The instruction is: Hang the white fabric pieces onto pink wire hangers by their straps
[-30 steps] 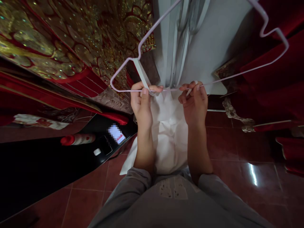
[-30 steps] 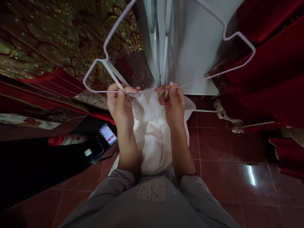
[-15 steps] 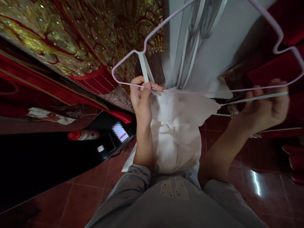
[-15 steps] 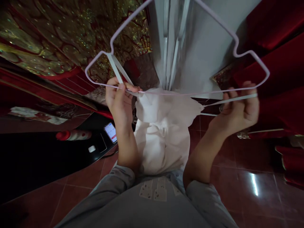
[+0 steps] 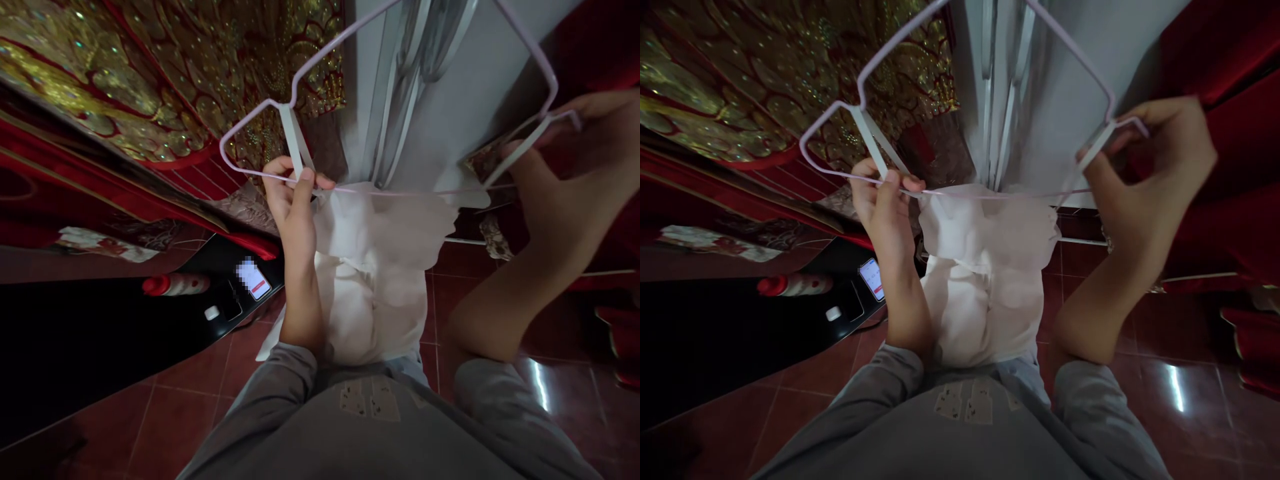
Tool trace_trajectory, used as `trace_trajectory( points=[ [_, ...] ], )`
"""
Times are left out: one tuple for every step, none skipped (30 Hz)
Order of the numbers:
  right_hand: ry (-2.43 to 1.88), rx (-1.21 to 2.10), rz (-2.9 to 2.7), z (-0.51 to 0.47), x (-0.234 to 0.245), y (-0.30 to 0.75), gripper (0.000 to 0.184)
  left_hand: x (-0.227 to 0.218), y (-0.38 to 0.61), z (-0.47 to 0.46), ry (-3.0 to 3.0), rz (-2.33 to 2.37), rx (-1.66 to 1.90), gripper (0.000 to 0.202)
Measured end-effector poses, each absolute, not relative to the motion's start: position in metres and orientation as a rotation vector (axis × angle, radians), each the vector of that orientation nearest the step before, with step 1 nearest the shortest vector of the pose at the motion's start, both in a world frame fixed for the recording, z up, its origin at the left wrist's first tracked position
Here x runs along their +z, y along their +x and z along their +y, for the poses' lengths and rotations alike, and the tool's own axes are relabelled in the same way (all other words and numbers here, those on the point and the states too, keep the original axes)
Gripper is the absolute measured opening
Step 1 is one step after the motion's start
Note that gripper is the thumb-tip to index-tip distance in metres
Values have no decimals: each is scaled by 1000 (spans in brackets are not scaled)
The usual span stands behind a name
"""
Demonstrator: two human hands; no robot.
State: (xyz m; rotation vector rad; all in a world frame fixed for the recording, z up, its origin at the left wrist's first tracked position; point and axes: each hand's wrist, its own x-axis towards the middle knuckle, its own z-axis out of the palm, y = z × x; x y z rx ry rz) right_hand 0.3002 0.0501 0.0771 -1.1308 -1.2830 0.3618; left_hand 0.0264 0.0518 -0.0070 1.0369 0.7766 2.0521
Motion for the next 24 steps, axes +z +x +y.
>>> trace_trajectory(
  points=[
    [-1180,362,-1300,48,81,295,59,-8,26,52,1057,762,2049,41],
    [-1216,365,-1293,44,83,289,65,-9,26,51,1064,754,2048,41],
    [-1224,361,-1264,40,81,283,67,-9,27,50,1061,757,2045,39],
    [-1202,338,-1222,36,76,276,66,-9,29,50,1050,770,2047,37],
    [-1155,315,-1168,31,67,268,64,-9,30,49,1032,794,2049,35],
    [-1085,285,-1102,25,55,260,60,-8,33,48,1011,820,2049,33],
    [-1036,242,-995,20,41,251,52,-8,35,47,1000,835,2044,33],
    [-1013,251,-838,15,25,242,47,-7,37,46,990,848,2038,34],
    [-988,247,-690,9,10,233,33,-6,40,44,979,863,2025,36],
    [-979,331,-622,5,-4,225,23,-6,42,43,963,877,2013,37],
    [-978,473,-595,1,-14,218,17,-5,44,41,951,889,1998,39],
    [-982,591,-602,-1,-22,213,14,-4,46,39,945,895,1985,41],
    [-982,723,-632,-3,-25,208,19,-4,47,36,944,890,1976,42],
    [-970,843,-672,-3,-26,205,29,-3,48,34,948,876,1969,42],
    [-934,955,-715,-3,-25,202,41,-3,49,32,959,854,1964,41],
    [-875,1054,-747,-2,-23,201,50,-2,50,29,971,830,1962,40],
    [-804,1131,-762,0,-21,199,56,-2,51,27,983,811,1962,37],
    [-732,1184,-758,1,-19,199,58,-2,51,25,987,800,1965,36],
    [-671,1221,-738,3,-19,198,59,-2,52,23,989,800,1966,35],
    [-632,1251,-713,5,-20,198,58,-3,52,21,990,821,1959,37],
    [-617,1266,-697,7,-22,198,57,-4,52,19,989,858,1951,39],
    [-616,1279,-700,9,-24,197,55,-5,53,18,987,904,1941,43],
    [-621,1291,-719,11,-25,197,52,-7,52,17,985,952,1933,46],
    [-629,1291,-746,13,-26,197,49,-10,52,17,983,996,1933,49]
  ],
)
